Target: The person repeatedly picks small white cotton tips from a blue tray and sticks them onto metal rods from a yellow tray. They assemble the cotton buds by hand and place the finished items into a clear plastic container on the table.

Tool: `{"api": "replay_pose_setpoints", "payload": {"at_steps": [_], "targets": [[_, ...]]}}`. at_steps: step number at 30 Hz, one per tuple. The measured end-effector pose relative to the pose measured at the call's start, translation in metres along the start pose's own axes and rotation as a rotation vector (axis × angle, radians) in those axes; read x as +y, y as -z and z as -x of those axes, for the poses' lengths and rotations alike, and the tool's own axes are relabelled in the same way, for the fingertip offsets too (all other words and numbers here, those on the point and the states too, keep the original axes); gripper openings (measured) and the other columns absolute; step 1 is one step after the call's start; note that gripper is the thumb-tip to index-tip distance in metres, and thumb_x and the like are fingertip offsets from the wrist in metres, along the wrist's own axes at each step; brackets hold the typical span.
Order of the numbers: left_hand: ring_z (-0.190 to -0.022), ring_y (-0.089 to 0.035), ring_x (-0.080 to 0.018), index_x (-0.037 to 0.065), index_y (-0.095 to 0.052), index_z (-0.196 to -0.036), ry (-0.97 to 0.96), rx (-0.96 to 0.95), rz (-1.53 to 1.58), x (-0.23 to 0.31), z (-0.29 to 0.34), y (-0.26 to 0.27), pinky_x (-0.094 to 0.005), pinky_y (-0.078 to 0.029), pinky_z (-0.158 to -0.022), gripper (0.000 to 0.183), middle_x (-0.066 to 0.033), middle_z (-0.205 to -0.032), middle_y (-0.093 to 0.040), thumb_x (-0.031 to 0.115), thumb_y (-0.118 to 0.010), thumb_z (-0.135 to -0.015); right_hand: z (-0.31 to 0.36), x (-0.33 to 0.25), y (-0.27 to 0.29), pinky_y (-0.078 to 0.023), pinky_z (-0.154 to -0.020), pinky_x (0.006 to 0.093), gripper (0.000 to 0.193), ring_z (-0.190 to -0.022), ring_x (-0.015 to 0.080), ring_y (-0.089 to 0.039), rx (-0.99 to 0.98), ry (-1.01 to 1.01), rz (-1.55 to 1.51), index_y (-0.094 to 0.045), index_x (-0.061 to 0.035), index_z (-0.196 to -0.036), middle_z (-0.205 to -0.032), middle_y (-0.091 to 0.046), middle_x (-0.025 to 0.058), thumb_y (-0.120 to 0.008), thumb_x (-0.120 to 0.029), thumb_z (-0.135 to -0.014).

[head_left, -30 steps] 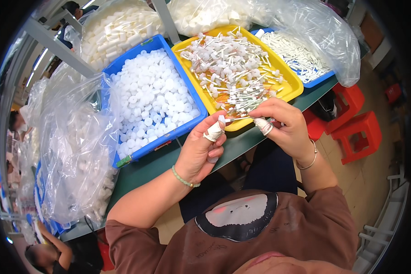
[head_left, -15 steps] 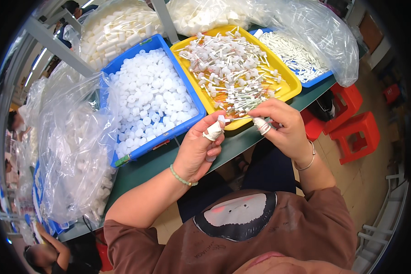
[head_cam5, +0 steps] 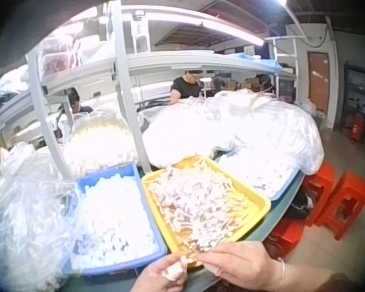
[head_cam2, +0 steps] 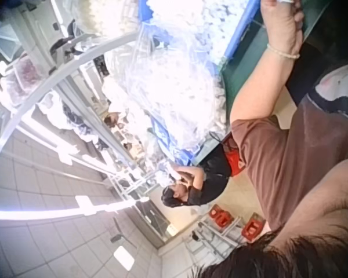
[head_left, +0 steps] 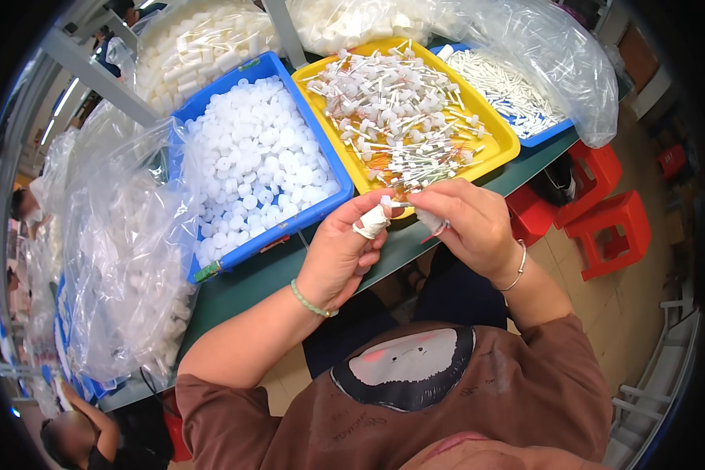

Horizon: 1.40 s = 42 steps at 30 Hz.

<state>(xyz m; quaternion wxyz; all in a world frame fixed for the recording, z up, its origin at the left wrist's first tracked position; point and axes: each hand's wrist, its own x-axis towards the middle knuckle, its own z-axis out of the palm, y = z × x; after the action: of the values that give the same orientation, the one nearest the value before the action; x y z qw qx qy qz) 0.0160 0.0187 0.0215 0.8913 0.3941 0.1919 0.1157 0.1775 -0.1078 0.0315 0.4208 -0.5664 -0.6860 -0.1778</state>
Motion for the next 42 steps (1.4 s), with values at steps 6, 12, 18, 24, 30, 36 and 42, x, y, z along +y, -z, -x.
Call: {"api": "replay_pose_setpoints", "payload": {"at_steps": [6,12,18,24,30,36,42], "targets": [[-0.065,-0.04,-0.0022,0.008,-0.05,-0.129,-0.002,0.007,0.014,-0.002,-0.001,0.004,-0.012,-0.03,-0.046,0.038,0.0003,-0.093,-0.055,0.017,-0.057,-0.093,0.003,-0.009,-0.01,-0.052,-0.06,0.0298,0.033,-0.074,0.0212,-0.065,0.046,-0.147,-0.119,-0.066,-0.0057,-0.098,-0.089,-0.066,0.0063,-0.068,0.002,-0.066],[-0.065,-0.04,-0.0025,0.008,-0.045,-0.134,0.031,-0.006,-0.006,0.0,-0.001,0.006,-0.0127,-0.029,-0.045,0.042,0.002,-0.091,-0.052,0.024,-0.053,-0.096,-0.006,-0.004,-0.015,-0.05,-0.057,0.0288,0.023,-0.07,0.0202,-0.063,0.049,-0.108,-0.061,-0.065,-0.0073,-0.09,-0.086,-0.066,0.0066,-0.069,0.002,-0.069],[-0.069,-0.041,-0.0068,0.009,-0.049,-0.119,0.148,-0.261,0.272,-0.002,0.004,0.008,-0.015,-0.032,-0.046,0.029,-0.0013,-0.094,-0.048,0.023,-0.046,-0.093,-0.078,0.052,-0.007,-0.046,-0.06,0.027,0.015,-0.065,0.0157,-0.056,0.076,-0.5,-0.036,-0.061,-0.0029,-0.095,-0.082,-0.063,0.0084,-0.062,-0.009,-0.082],[-0.073,-0.042,-0.0087,0.009,-0.047,-0.114,0.193,-0.229,0.276,0.001,0.008,0.002,-0.0164,-0.033,-0.047,0.023,-0.006,-0.102,-0.048,0.013,-0.045,-0.092,-0.072,0.091,-0.011,-0.043,-0.067,0.0254,0.018,-0.075,0.01,-0.05,0.098,-0.544,-0.346,-0.054,-0.0011,-0.105,-0.087,-0.059,0.0045,-0.048,-0.011,-0.092],[-0.064,-0.037,-0.0062,0.006,-0.046,-0.117,0.157,-0.066,0.118,0.001,0.004,0.0,-0.0143,-0.028,-0.044,0.028,-0.0018,-0.086,-0.046,0.028,-0.043,-0.1,-0.043,0.028,0.002,-0.041,-0.06,0.0206,0.015,-0.064,0.0052,-0.048,-0.165,-0.795,-0.787,-0.057,-0.0025,-0.1,-0.077,-0.057,-0.0003,-0.048,-0.014,-0.095],[-0.063,-0.036,-0.005,0.005,-0.039,-0.135,0.117,-0.156,0.261,0.004,0.002,0.004,-0.0152,-0.029,-0.043,0.046,0.0007,-0.088,-0.046,0.035,-0.041,-0.099,-0.01,-0.005,-0.009,-0.042,-0.057,0.0217,0.009,-0.065,0.0048,-0.05,-0.098,-0.725,-0.595,-0.059,-0.0022,-0.096,-0.077,-0.057,0.0014,-0.057,-0.003,-0.088],[-0.066,-0.038,-0.0049,0.007,-0.038,-0.138,0.087,-0.11,0.209,0.007,0.0,0.001,-0.0149,-0.031,-0.045,0.045,-0.001,-0.107,-0.054,0.027,-0.045,-0.098,-0.007,-0.02,-0.007,-0.048,-0.062,0.0245,0.018,-0.073,0.0138,-0.06,0.0,-0.533,-0.401,-0.063,-0.0015,-0.098,-0.083,-0.062,0.0073,-0.062,0.001,-0.08]]}}
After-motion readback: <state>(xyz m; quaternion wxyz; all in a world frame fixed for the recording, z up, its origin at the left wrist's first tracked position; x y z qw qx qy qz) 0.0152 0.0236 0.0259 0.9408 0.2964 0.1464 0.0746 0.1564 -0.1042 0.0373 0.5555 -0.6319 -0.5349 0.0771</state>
